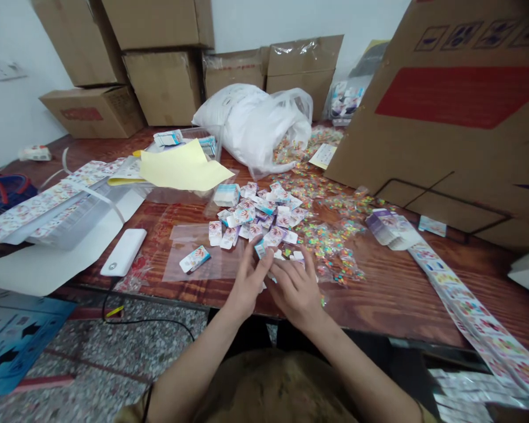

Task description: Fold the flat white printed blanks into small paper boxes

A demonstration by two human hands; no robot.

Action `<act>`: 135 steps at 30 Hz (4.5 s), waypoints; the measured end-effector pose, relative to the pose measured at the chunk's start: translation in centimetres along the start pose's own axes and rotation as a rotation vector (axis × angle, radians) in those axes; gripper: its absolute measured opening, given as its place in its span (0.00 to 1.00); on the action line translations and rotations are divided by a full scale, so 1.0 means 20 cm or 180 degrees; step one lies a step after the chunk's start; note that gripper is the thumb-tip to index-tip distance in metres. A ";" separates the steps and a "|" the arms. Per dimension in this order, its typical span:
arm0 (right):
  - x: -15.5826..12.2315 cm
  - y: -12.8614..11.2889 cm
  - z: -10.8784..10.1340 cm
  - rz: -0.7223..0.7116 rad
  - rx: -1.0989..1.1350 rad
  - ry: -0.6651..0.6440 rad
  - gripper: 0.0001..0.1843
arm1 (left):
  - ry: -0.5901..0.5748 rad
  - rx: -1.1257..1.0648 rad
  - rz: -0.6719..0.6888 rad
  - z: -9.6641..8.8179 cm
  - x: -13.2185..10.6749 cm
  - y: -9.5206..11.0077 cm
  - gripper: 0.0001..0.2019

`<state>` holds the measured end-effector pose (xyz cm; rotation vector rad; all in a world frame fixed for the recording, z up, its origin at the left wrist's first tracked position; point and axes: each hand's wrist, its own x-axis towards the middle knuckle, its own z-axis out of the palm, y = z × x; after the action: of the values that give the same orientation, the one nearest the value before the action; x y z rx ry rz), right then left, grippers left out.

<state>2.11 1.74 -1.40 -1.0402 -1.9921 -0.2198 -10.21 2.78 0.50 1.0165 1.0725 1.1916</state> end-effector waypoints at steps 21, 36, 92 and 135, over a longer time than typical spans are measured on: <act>0.05 0.00 -0.14 0.1112 0.1852 0.0303 0.08 | -0.1015 -0.0676 -0.0855 -0.08 -0.09 0.07 0.26; 0.03 0.03 -0.16 0.0469 0.1616 0.0039 0.13 | -0.1463 -0.0908 -0.0968 -0.10 -0.08 0.06 0.20; -0.01 0.05 0.06 0.0815 0.1016 -0.0485 0.07 | -0.0539 0.3577 0.1216 -0.15 -0.01 -0.07 0.09; 0.02 0.04 -0.08 0.3769 0.5131 -0.1301 0.22 | -0.1308 0.1142 -0.0028 -0.09 -0.09 -0.02 0.21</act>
<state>3.62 1.65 -0.27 -0.8538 -0.8639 1.9461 -12.08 1.07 -0.12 1.4589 0.9737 0.7465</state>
